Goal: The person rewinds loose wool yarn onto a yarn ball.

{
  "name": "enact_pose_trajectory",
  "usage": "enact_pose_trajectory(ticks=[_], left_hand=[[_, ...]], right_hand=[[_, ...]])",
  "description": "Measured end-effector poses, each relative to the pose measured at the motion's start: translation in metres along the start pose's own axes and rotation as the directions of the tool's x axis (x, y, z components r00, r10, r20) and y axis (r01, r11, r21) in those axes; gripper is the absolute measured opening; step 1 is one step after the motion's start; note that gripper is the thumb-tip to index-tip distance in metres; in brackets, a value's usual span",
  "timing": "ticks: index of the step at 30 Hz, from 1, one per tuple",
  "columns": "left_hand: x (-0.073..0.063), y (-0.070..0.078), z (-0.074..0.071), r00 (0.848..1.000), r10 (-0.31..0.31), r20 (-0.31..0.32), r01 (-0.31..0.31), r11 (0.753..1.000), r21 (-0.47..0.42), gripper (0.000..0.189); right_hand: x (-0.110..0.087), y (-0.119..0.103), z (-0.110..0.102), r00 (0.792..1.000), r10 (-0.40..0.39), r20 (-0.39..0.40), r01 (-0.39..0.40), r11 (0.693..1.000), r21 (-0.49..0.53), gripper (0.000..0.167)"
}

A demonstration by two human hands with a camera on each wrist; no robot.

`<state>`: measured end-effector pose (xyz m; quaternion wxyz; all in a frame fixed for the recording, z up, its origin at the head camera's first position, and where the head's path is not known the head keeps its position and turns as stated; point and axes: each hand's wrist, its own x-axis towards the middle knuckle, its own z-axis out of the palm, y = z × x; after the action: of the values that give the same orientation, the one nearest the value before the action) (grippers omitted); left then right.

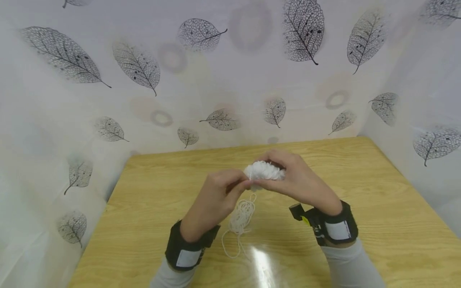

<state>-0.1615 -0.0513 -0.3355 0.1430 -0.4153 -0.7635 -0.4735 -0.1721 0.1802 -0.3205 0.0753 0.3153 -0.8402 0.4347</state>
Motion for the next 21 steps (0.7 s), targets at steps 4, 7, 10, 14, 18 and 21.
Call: enact_pose_trajectory(ticks=[4, 7, 10, 14, 18, 21], left_hand=[[0.000, 0.001, 0.005, 1.000, 0.003, 0.017, -0.003, 1.000, -0.011, 0.013], [0.001, 0.002, 0.007, 1.000, 0.006, 0.026, -0.006, 1.000, -0.006, 0.013], [0.001, 0.003, 0.010, 0.999, 0.003, 0.034, -0.004, 1.000, 0.004, 0.013], [0.001, 0.003, 0.011, 0.999, -0.016, 0.041, 0.016, 1.000, -0.004, 0.009], [0.001, 0.002, 0.012, 0.999, -0.024, 0.042, 0.025, 0.999, -0.020, 0.009], [0.002, 0.000, 0.013, 0.999, -0.025, 0.045, 0.026, 1.000, -0.018, 0.009]], right_hand=[[0.001, -0.001, 0.000, 0.993, 0.015, -0.119, -0.009, 0.999, 0.045, 0.033], [0.001, -0.002, 0.001, 0.985, 0.035, -0.170, -0.012, 0.991, 0.133, 0.034], [0.001, -0.005, 0.002, 0.983, 0.078, -0.166, -0.027, 0.957, 0.289, 0.036], [0.001, -0.010, 0.003, 0.987, 0.105, -0.121, -0.039, 0.889, 0.457, 0.037], [-0.001, -0.013, 0.002, 0.988, 0.115, -0.104, -0.043, 0.849, 0.526, 0.038], [-0.001, -0.012, 0.001, 0.984, 0.132, -0.116, -0.043, 0.823, 0.567, 0.039]])
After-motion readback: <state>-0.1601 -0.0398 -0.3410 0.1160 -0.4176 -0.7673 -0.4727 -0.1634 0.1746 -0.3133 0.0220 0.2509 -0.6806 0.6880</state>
